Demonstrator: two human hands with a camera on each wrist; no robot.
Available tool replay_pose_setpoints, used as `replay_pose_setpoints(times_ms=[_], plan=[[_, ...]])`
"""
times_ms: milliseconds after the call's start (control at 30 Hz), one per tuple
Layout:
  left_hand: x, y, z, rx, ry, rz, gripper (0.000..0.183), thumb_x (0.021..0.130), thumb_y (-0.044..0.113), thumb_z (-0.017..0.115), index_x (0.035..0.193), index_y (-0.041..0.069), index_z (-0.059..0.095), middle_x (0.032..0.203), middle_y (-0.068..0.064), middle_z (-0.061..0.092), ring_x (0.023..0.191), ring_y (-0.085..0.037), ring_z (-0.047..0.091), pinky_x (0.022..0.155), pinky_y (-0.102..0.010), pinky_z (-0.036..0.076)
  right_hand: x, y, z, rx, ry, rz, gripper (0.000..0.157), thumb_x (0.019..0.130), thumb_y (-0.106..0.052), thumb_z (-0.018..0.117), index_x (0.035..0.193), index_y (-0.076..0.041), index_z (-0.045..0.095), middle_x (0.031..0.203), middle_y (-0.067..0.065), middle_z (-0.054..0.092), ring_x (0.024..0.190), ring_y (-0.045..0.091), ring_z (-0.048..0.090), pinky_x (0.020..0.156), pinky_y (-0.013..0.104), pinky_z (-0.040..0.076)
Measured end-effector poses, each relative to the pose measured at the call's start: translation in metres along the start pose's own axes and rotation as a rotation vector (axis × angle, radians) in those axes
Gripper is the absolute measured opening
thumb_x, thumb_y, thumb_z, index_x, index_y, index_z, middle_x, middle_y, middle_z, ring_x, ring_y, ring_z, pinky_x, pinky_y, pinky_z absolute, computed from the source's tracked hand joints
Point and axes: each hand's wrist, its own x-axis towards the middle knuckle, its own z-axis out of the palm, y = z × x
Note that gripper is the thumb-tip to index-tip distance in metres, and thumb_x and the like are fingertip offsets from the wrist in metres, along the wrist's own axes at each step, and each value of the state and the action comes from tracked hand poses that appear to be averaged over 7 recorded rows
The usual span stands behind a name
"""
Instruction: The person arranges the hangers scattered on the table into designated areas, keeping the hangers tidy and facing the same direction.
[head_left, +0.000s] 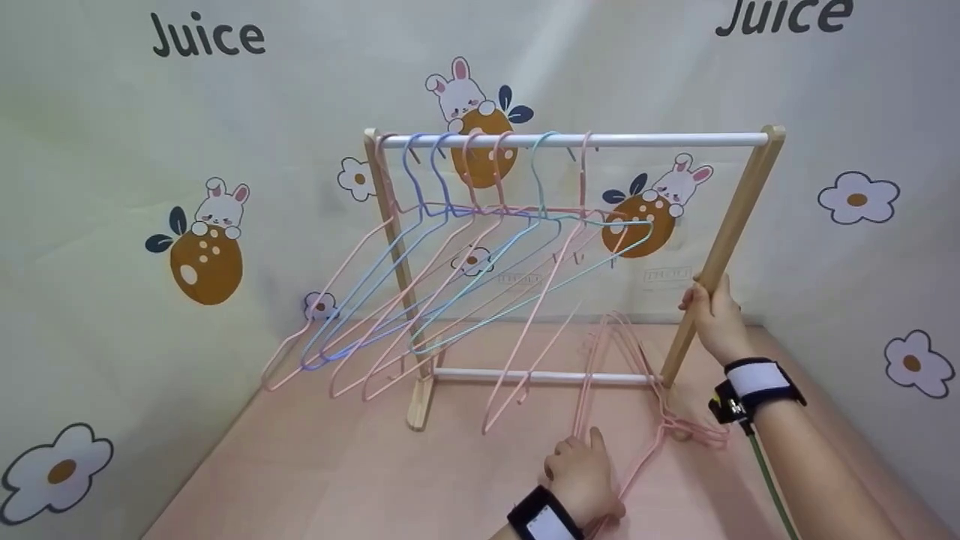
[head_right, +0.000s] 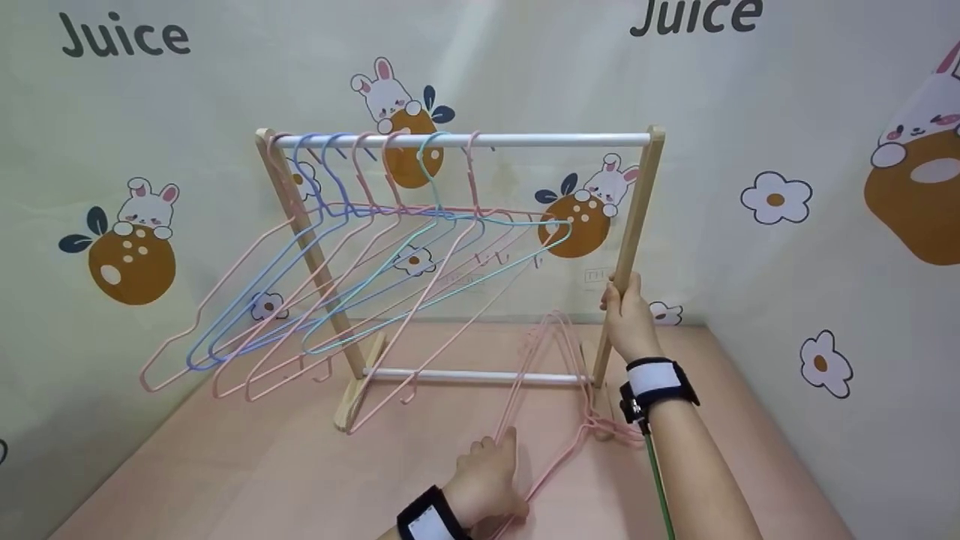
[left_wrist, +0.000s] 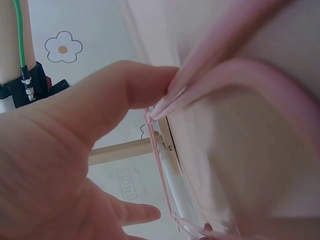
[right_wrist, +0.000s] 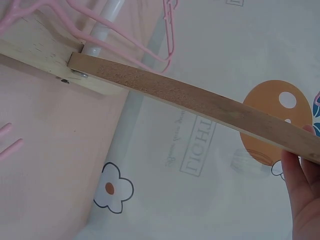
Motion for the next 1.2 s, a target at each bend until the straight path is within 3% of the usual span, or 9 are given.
replay_pose_setpoints(times_ms=[267, 533, 667, 833, 967, 1067, 1200], plan=[[0.005, -0.005, -0.001, -0.123, -0.024, -0.005, 0.109, 0.048, 0.054, 0.089, 0.14, 0.016, 0.045, 0.099, -0.016, 0.058, 0.081, -0.026, 0.054, 0.052, -0.041, 0.049, 0.001, 0.001, -0.001, -0.003, -0.003, -0.002, 0.04, 0.105, -0.026, 0.026, 0.13, 0.005, 0.028, 0.099, 0.02, 0.053, 0.093, 0.03, 0.057, 0.079, 0.04, 0.046], [0.012, -0.028, -0.012, -0.424, -0.054, 0.025, 0.101, 0.055, 0.029, 0.089, 0.14, 0.003, 0.042, 0.095, -0.019, 0.054, 0.079, -0.028, 0.058, 0.056, -0.043, 0.052, -0.001, -0.002, 0.0, 0.008, 0.001, -0.01, 0.038, 0.105, -0.023, 0.028, 0.129, 0.006, 0.028, 0.097, 0.02, 0.053, 0.092, 0.031, 0.057, 0.079, 0.044, 0.045], [0.015, -0.041, -0.018, -0.477, -0.07, 0.04, 0.101, 0.055, 0.023, 0.086, 0.142, 0.001, 0.039, 0.098, -0.021, 0.054, 0.082, -0.031, 0.057, 0.061, -0.044, 0.052, 0.0, -0.001, 0.0, 0.004, 0.01, -0.009, 0.037, 0.105, -0.023, 0.028, 0.128, 0.006, 0.03, 0.096, 0.02, 0.053, 0.091, 0.03, 0.057, 0.08, 0.042, 0.045], [0.021, -0.055, -0.023, -0.526, -0.111, 0.006, 0.104, 0.056, 0.018, 0.085, 0.144, 0.001, 0.034, 0.103, -0.025, 0.052, 0.085, -0.034, 0.057, 0.062, -0.048, 0.052, 0.0, 0.002, -0.001, -0.015, 0.005, -0.006, 0.038, 0.105, -0.024, 0.028, 0.129, 0.006, 0.03, 0.097, 0.018, 0.054, 0.09, 0.026, 0.057, 0.076, 0.03, 0.045], [0.024, -0.063, -0.025, -0.589, -0.117, -0.007, 0.102, 0.058, 0.016, 0.085, 0.143, -0.004, 0.032, 0.105, -0.03, 0.052, 0.088, -0.038, 0.058, 0.073, -0.049, 0.052, 0.001, 0.003, -0.002, -0.012, 0.003, -0.017, 0.039, 0.105, -0.025, 0.028, 0.129, 0.006, 0.03, 0.098, 0.019, 0.054, 0.091, 0.027, 0.057, 0.073, 0.023, 0.044], [0.025, -0.067, -0.028, -0.635, -0.113, 0.001, 0.101, 0.06, 0.014, 0.085, 0.142, -0.006, 0.031, 0.111, -0.034, 0.051, 0.094, -0.042, 0.057, 0.083, -0.05, 0.049, 0.001, 0.003, -0.002, -0.019, 0.006, -0.021, 0.04, 0.105, -0.025, 0.028, 0.129, 0.006, 0.03, 0.098, 0.019, 0.055, 0.09, 0.029, 0.058, 0.072, 0.023, 0.044], [0.026, -0.071, -0.031, -0.701, -0.143, 0.013, 0.102, 0.06, 0.01, 0.084, 0.144, -0.005, 0.028, 0.121, -0.038, 0.046, 0.093, -0.041, 0.057, 0.082, -0.051, 0.049, 0.0, 0.001, -0.002, -0.018, 0.007, -0.01, 0.039, 0.105, -0.025, 0.028, 0.129, 0.006, 0.03, 0.097, 0.019, 0.055, 0.09, 0.029, 0.058, 0.075, 0.029, 0.045]])
